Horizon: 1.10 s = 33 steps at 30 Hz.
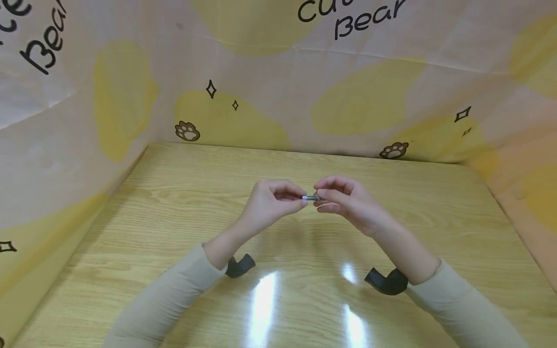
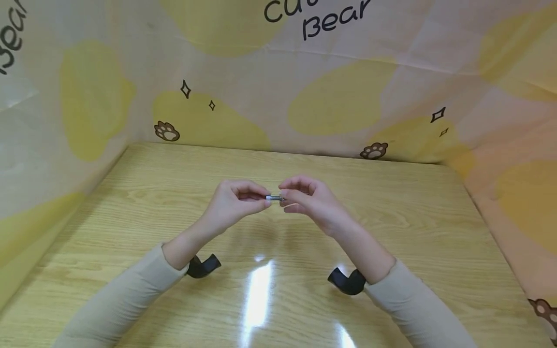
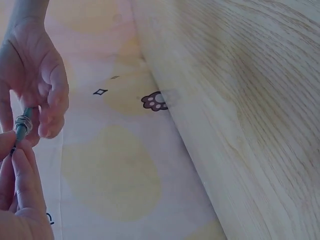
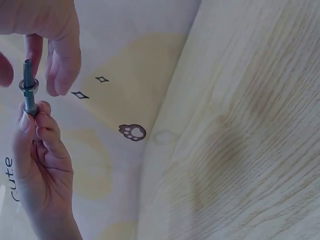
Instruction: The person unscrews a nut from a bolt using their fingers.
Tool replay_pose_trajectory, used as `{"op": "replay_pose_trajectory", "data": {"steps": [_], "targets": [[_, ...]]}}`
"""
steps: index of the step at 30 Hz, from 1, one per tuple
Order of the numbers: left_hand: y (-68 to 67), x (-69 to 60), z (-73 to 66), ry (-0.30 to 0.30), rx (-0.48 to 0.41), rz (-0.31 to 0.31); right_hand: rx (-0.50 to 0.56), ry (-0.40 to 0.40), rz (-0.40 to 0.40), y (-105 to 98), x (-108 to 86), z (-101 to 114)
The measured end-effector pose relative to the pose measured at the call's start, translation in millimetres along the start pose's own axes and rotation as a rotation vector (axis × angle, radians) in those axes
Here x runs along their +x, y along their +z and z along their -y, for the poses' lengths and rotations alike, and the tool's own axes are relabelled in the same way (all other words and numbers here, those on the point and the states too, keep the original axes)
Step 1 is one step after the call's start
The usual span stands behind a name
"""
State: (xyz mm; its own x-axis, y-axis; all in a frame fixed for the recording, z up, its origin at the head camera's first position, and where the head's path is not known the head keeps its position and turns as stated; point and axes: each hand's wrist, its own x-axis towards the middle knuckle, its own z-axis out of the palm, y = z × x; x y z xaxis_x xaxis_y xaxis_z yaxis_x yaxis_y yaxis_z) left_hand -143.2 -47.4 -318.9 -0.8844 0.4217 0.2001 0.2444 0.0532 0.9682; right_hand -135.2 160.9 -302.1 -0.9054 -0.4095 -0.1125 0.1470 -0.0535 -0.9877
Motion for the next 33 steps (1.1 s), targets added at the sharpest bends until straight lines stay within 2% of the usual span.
{"op": "replay_pose_trajectory", "data": {"steps": [5, 11, 15, 19, 24, 33], "targets": [[-0.3, 0.3, 1.0, 0.002, -0.01, 0.006, 0.043, 0.019, -0.037, 2.0, 1.1, -0.8], [-0.4, -0.8, 2.0, 0.027, -0.023, 0.015, 0.068, -0.021, -0.038, 1.1, -0.3, -2.6], [-0.8, -1.4, 1.3, 0.041, -0.021, 0.019, 0.074, 0.018, -0.026, 1.9, 0.1, -1.3], [-1.7, -1.7, 0.1, 0.036, -0.017, 0.018, 0.04, 0.039, -0.009, 1.8, 1.0, -1.8], [-2.1, -1.4, -0.8, 0.03, -0.016, 0.019, 0.013, -0.007, 0.011, -0.7, 0.0, -2.1], [-0.1, -0.3, 0.6, 0.016, -0.018, 0.021, -0.033, 0.024, -0.035, 0.4, 0.0, -1.7]]}}
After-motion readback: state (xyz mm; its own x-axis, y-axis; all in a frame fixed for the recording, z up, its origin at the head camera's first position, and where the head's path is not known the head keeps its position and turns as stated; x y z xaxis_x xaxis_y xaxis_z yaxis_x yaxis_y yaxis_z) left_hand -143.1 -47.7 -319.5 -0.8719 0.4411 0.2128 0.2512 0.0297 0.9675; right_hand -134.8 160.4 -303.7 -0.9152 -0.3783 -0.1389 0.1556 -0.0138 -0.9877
